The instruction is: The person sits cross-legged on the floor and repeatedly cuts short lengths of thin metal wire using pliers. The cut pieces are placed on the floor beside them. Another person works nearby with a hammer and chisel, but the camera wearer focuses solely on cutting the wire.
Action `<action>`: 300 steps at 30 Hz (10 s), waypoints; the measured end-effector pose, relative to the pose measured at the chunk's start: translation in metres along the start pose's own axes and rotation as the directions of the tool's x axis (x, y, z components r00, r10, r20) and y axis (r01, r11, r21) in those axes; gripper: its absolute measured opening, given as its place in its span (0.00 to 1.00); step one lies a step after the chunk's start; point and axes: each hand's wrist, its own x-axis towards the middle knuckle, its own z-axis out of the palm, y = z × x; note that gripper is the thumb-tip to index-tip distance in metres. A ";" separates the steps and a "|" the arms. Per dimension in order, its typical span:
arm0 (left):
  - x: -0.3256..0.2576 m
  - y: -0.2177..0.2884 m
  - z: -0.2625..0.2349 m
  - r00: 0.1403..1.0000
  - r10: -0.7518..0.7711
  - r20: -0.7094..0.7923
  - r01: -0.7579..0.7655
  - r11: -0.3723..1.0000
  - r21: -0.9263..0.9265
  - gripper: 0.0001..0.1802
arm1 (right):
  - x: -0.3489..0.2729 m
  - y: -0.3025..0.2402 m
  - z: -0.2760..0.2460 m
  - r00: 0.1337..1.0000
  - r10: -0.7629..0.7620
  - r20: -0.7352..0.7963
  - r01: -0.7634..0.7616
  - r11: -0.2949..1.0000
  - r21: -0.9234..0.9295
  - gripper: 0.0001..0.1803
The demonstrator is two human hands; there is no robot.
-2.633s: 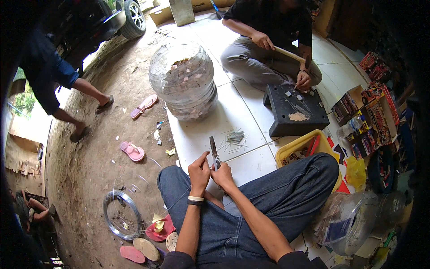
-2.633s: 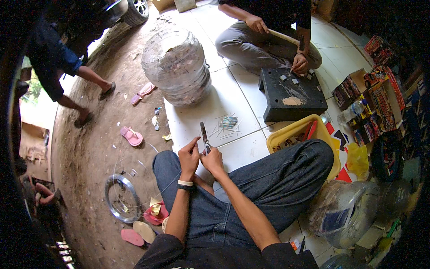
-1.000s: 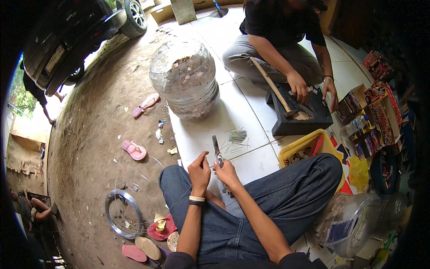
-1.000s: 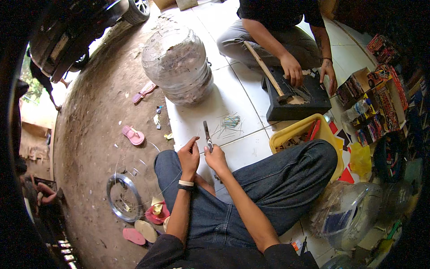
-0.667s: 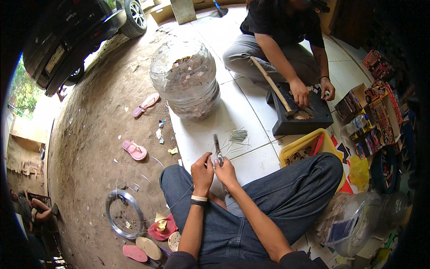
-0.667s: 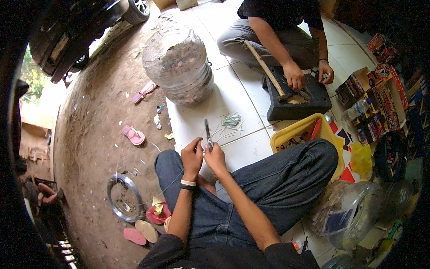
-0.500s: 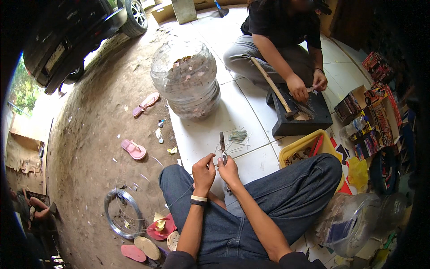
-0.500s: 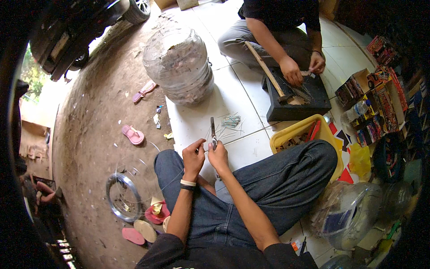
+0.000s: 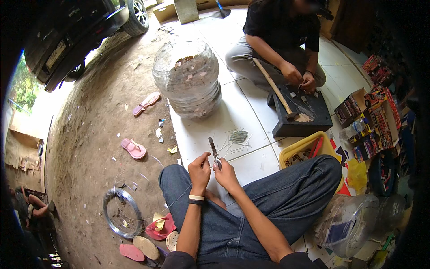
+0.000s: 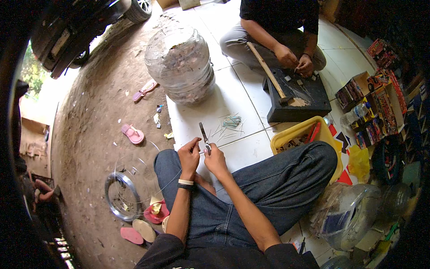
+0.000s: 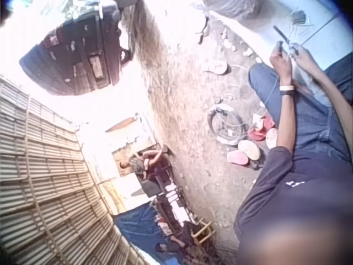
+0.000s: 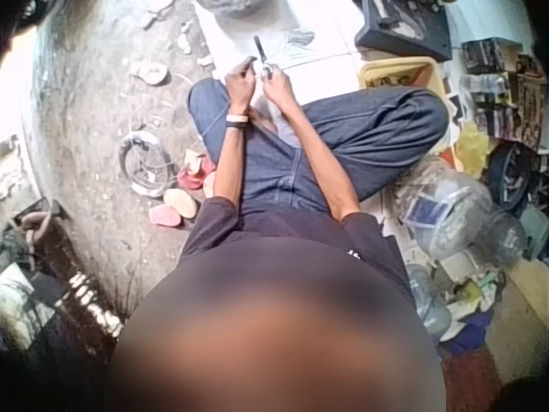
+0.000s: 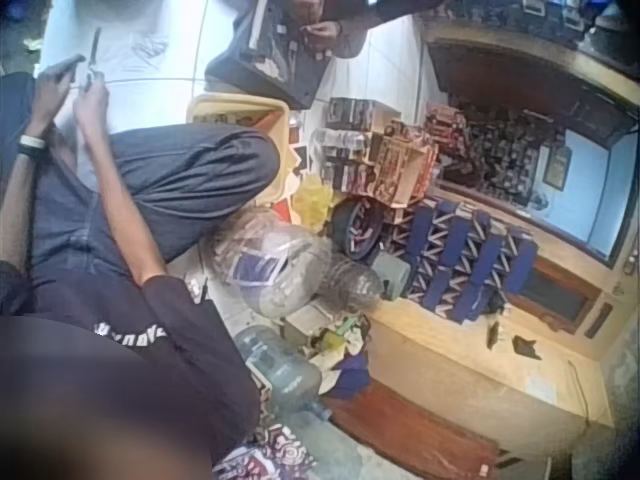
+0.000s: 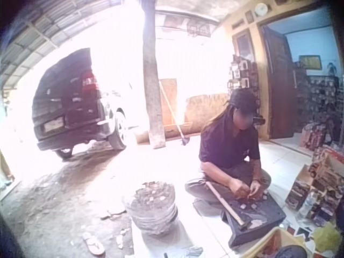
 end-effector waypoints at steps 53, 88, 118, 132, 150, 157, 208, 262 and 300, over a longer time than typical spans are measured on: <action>0.001 -0.002 0.000 0.983 -0.160 -0.090 0.166 0.984 0.064 0.09 | 0.000 -0.007 -0.012 0.975 0.042 0.217 -0.023 0.996 -0.091 0.19; 0.000 -0.007 0.000 0.999 -0.036 -0.017 0.036 0.999 0.002 0.08 | -0.002 0.004 -0.001 0.998 -0.054 0.022 0.053 0.997 0.058 0.14; 0.001 -0.005 0.001 1.000 -0.011 -0.027 0.010 1.000 -0.013 0.08 | -0.011 -0.007 0.003 1.000 -0.012 -0.024 0.012 1.000 -0.018 0.16; -0.001 -0.006 0.003 1.000 0.030 -0.004 -0.030 0.999 -0.016 0.08 | -0.007 -0.008 0.000 0.992 0.122 0.017 -0.121 0.990 -0.067 0.17; 0.001 -0.005 0.001 0.993 -0.094 -0.065 0.094 0.996 -0.010 0.08 | -0.003 -0.002 0.001 0.995 0.017 0.103 -0.018 1.000 0.006 0.16; -0.002 -0.004 0.008 0.994 0.111 -0.016 -0.109 0.990 0.089 0.08 | 0.004 -0.001 0.004 0.983 0.134 -0.124 -0.128 0.990 0.059 0.16; -0.001 -0.011 0.003 0.991 0.059 -0.123 -0.050 0.996 0.078 0.08 | -0.013 0.000 0.010 0.999 0.031 0.044 -0.025 0.991 -0.129 0.13; -0.002 0.004 0.003 0.996 0.058 -0.064 -0.052 0.994 0.093 0.06 | -0.001 -0.004 0.000 0.997 0.074 -0.016 -0.072 0.993 0.094 0.17; 0.001 -0.002 -0.003 0.993 0.024 -0.114 -0.011 0.994 0.110 0.08 | -0.016 0.000 0.012 0.997 -0.067 0.046 0.064 0.995 0.071 0.14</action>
